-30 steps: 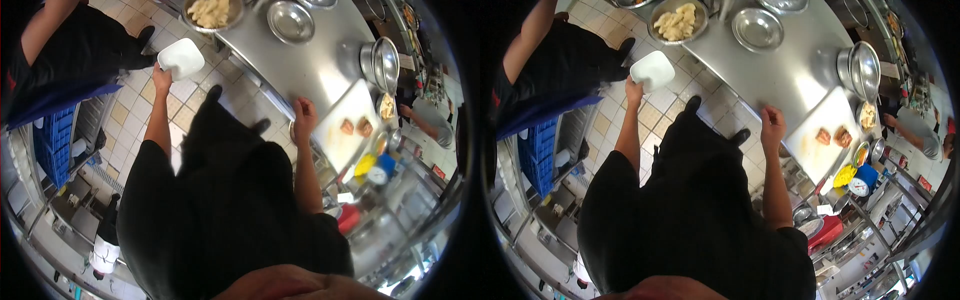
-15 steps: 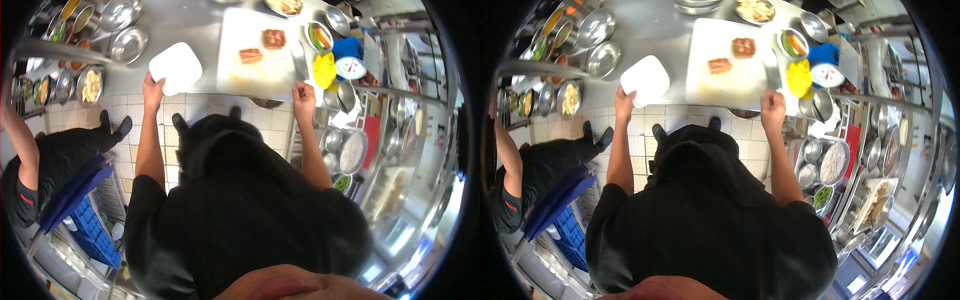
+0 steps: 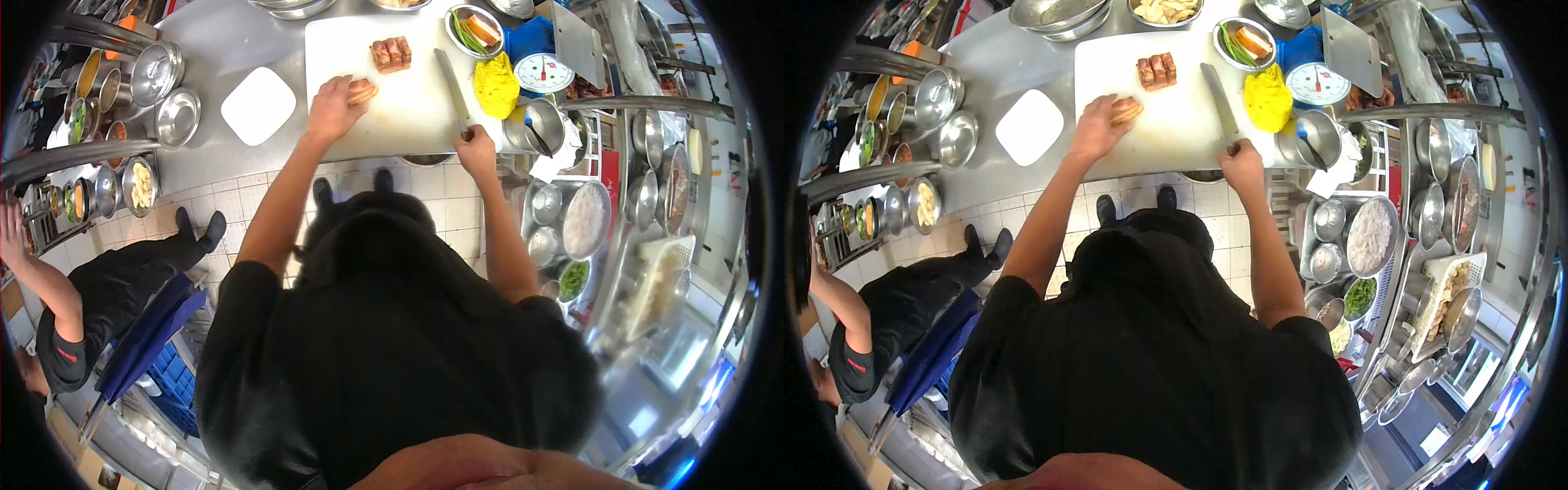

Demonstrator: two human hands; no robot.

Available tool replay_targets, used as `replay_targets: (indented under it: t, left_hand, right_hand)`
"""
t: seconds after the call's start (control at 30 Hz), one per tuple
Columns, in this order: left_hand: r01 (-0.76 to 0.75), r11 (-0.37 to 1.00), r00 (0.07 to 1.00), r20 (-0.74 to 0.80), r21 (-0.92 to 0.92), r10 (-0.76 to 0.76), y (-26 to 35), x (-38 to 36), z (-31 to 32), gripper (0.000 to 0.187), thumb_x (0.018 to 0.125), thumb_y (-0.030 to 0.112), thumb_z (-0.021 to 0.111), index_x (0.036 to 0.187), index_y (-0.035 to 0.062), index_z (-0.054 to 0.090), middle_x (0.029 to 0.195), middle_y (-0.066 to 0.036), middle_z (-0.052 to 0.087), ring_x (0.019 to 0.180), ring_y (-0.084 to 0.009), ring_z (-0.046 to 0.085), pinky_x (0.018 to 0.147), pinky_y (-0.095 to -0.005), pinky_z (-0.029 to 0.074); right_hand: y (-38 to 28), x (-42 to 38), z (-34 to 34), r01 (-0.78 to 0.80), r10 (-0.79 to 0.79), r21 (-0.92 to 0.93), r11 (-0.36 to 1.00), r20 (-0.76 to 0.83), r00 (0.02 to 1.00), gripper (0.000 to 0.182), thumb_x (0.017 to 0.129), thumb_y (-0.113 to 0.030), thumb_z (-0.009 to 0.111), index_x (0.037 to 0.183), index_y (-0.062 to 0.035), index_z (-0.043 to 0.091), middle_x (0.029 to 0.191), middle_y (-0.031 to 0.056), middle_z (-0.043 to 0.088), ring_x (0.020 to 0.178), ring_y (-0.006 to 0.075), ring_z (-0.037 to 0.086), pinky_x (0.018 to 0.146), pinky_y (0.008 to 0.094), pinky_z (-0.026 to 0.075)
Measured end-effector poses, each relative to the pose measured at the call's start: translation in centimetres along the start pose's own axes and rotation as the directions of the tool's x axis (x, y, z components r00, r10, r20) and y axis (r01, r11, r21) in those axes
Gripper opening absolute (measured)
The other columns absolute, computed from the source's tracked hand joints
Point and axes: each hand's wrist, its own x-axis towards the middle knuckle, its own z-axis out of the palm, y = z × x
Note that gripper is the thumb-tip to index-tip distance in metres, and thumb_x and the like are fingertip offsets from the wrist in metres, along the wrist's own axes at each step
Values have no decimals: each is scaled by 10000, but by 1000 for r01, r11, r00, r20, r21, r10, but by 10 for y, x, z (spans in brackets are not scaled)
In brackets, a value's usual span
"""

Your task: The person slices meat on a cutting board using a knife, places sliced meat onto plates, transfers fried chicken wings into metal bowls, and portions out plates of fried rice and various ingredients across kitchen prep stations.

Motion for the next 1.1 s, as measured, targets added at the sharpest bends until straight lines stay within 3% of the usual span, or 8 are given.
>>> replay_targets:
  t: [0.07,0.17,0.3,0.37,0.57,0.77,0.87,1.1]
  left_hand:
    - [4,999,999,36,40,-6,0,6,19,518,709,216,779,1174,83,595,1174,-103,601,1113,-300,532,961,-416,394]
    - [42,999,995,95,-25,-40,3,-6,16,554,683,207,772,1184,78,575,1154,-111,588,1086,-293,535,952,-421,385]
    - [-68,993,998,-2,-95,68,9,-35,9,580,645,202,808,1158,76,568,1154,-118,574,1085,-309,530,935,-422,396]
    - [-110,983,985,-149,-147,88,10,-43,8,555,634,183,824,1116,62,575,1145,-134,575,1072,-319,536,920,-420,409]
    - [-183,967,979,-122,-175,163,-1,-50,5,469,644,128,787,1052,48,571,1116,-144,560,1067,-332,527,886,-416,417]
    - [-208,969,971,-143,-131,189,-1,-43,5,342,679,141,720,993,89,594,1027,-96,564,1006,-287,544,852,-423,397]
    - [-154,979,985,-99,-135,142,-2,-42,7,309,691,142,706,978,99,600,998,-87,564,1000,-287,545,845,-429,392]
    - [-132,963,988,-111,-235,108,-3,-45,14,297,700,141,721,969,90,607,998,-88,570,1004,-297,552,857,-431,403]
  right_hand:
    - [4,-17,-10,-126,125,179,976,22,992,254,791,-133,601,974,38,558,649,174,574,639,313,620,623,397,511]
    - [-10,-67,-22,-195,130,485,852,165,978,186,888,-186,566,901,-9,511,588,43,491,436,114,483,391,296,402]
    - [4,-101,0,-403,127,546,734,473,872,260,934,-245,552,1076,-27,544,612,4,467,470,79,441,428,255,381]
    - [-15,-108,2,-214,138,302,929,254,957,376,960,-288,516,1183,15,512,657,42,508,594,116,481,553,304,408]
    - [-87,-83,3,-138,-32,422,896,372,928,438,1001,-358,421,1182,13,571,655,79,525,599,128,509,586,297,441]
    - [-111,-65,31,-6,-135,355,935,369,919,438,1003,-359,406,1172,7,575,789,239,626,737,340,627,720,394,479]
    - [-116,-71,18,-36,-68,241,970,408,910,445,1005,-370,387,1176,-4,573,895,286,629,859,445,619,788,447,467]
    - [-109,-36,82,177,-235,227,958,263,936,431,998,-376,393,1128,-14,590,893,300,616,904,483,587,773,492,463]
